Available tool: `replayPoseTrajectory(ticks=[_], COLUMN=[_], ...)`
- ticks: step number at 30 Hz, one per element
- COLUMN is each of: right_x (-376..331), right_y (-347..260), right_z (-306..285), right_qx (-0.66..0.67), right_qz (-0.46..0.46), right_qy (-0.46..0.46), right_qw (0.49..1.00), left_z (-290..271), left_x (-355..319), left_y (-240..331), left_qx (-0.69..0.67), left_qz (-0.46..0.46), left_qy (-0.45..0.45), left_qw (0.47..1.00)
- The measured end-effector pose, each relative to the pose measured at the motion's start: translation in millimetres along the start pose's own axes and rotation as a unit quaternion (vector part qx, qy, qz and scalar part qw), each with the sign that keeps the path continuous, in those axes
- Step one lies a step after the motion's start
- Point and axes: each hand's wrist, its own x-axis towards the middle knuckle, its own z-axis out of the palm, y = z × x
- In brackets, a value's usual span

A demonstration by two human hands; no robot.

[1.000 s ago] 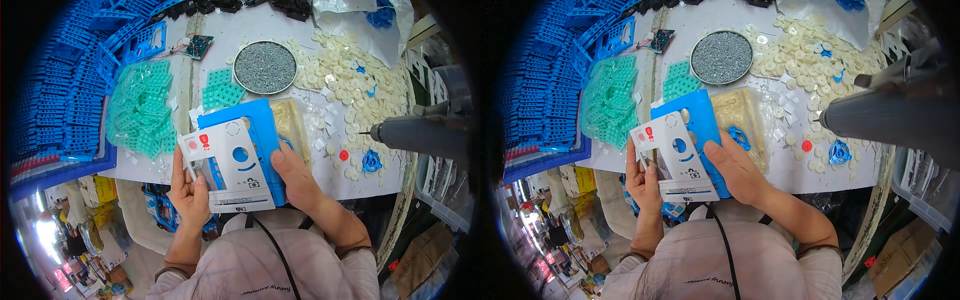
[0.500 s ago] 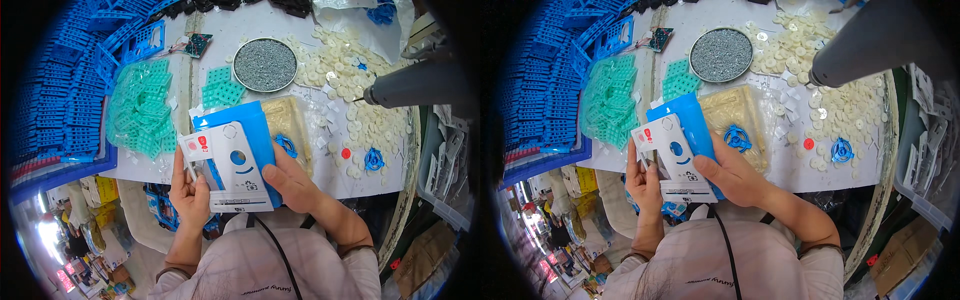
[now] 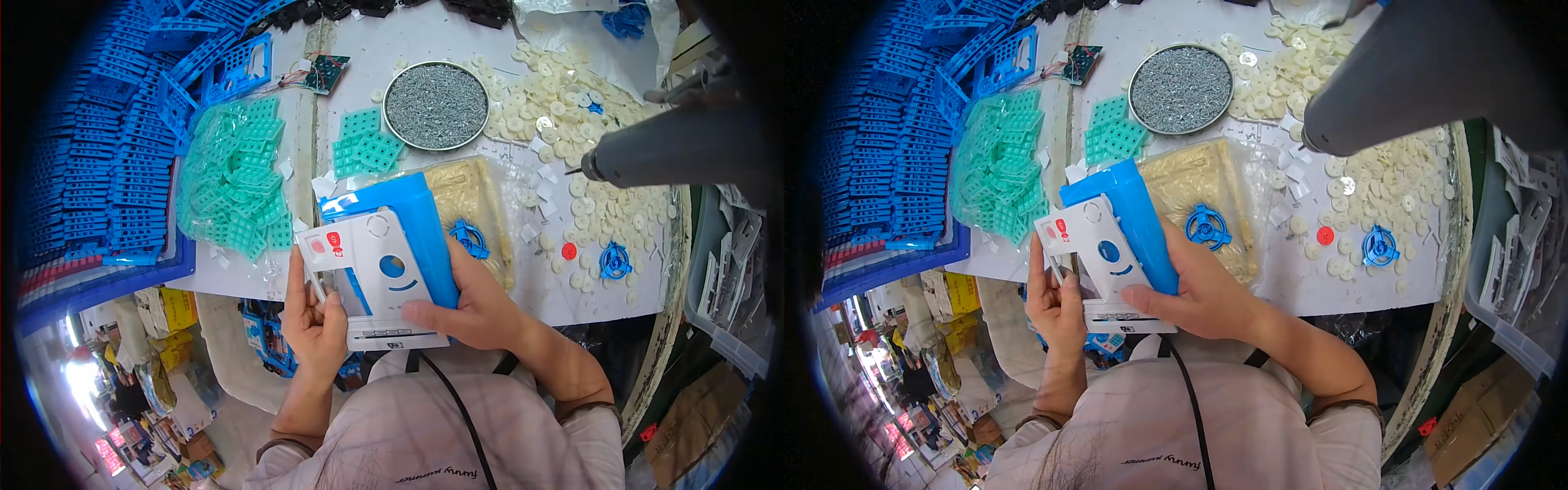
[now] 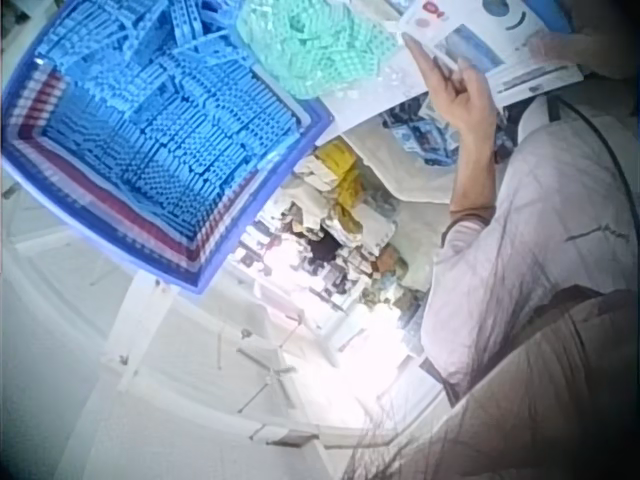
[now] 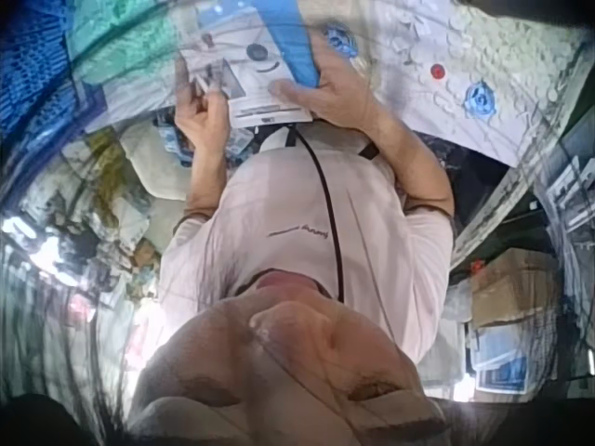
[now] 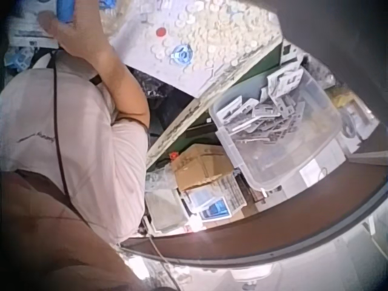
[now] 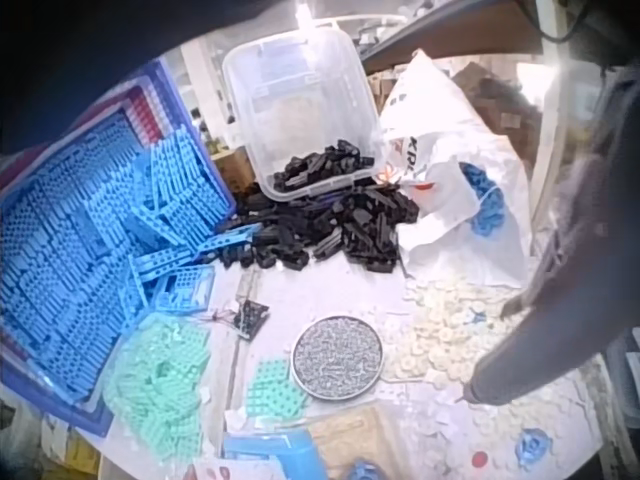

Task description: Assembling components of an electronic toy device using an electric screwdriver and small parts on a factory workstation.

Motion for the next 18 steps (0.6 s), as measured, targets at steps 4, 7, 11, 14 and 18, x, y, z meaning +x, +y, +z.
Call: replayPoseTrajectory(ticks=[4, 7, 11, 14, 18], right_x=[-1.0, -1.2, 0.2, 1.4, 2.1], right_y=[7.9, 14.4, 10.7, 7.7, 19.7], right_z=[7.0, 7.9, 8.3, 11.7, 15.0], right_qx=[0.124, 0.129, 0.088, 0.081, 0.088], right_qz=[0.015, 0.01, 0.016, 0.04, 0.017], right_qy=[0.015, 0.005, 0.006, 0.014, 0.006], right_qw=[0.992, 0.992, 0.996, 0.996, 0.996], left_z=[7.0, 9.3, 3.4, -4.7, -5.6], left_x=[-8.9, -14.6, -17.5, -19.9, -17.9], left_y=[3.5, 5.8, 8.7, 8.3, 5.0], left_qx=[-0.044, -0.046, 0.009, 0.04, 0.059], left_qz=[-0.018, -0.026, -0.04, -0.062, -0.068], left_qy=[0.007, 0.038, 0.041, 0.026, 0.026], left_qw=[0.999, 0.998, 0.998, 0.997, 0.996])
